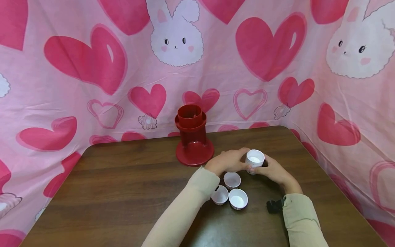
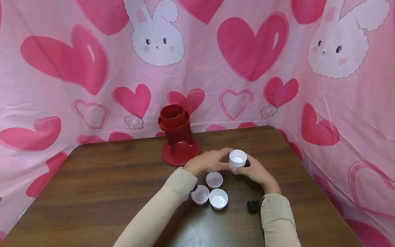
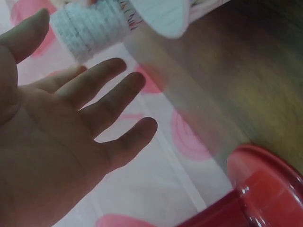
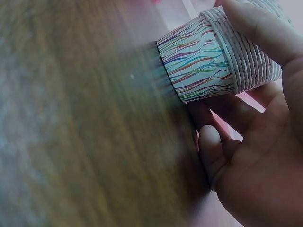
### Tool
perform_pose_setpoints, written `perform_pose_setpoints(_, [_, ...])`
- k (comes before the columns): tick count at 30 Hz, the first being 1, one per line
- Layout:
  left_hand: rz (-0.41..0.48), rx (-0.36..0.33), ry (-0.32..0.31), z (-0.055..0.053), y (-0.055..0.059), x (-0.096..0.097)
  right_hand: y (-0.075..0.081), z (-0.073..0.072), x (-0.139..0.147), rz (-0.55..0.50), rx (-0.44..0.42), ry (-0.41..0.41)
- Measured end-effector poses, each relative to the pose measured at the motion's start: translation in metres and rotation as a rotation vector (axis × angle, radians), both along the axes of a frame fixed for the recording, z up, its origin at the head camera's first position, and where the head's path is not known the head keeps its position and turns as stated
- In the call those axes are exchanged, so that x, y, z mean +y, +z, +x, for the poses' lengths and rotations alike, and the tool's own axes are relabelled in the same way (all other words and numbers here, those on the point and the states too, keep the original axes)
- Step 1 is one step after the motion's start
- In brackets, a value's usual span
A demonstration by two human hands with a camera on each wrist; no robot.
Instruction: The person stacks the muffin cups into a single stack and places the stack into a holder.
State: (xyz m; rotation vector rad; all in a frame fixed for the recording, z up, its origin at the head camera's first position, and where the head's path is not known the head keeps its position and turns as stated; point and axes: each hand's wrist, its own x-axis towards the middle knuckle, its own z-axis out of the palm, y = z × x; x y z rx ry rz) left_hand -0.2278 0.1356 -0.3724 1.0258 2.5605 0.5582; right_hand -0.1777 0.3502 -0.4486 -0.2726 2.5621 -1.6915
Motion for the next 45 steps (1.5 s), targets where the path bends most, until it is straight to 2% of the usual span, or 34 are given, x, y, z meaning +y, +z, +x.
perform_pose_setpoints(7, [0.148, -0.111, -0.057, 0.013, 0.005, -0.043, 0.003, -0.001, -0.003, 0.044, -0.015, -0.027])
perform_pose_setpoints(11, [0.191, -0.108, -0.044, 0.025, 0.007, -0.069, 0.004, -0.001, -0.006, 0.059, -0.028, -0.045])
perform_pose_setpoints(15, [0.174, -0.119, -0.015, 0.038, 0.004, -0.093, 0.004, 0.000, -0.007, 0.049, -0.035, -0.053])
perform_pose_setpoints(19, [0.080, -0.120, 0.025, 0.047, 0.000, -0.110, 0.003, -0.001, -0.007, 0.032, -0.038, -0.050])
perform_pose_setpoints(23, [-0.012, -0.077, 0.030, 0.055, -0.003, -0.113, 0.004, -0.001, -0.007, 0.031, -0.051, -0.057])
perform_pose_setpoints(32, [-0.161, 0.026, 0.046, 0.073, -0.010, -0.101, 0.002, 0.000, -0.006, 0.028, -0.043, -0.044])
perform_pose_setpoints(45, [-0.233, 0.123, 0.061, 0.077, -0.016, -0.095, 0.003, 0.000, -0.007, 0.042, -0.046, -0.056])
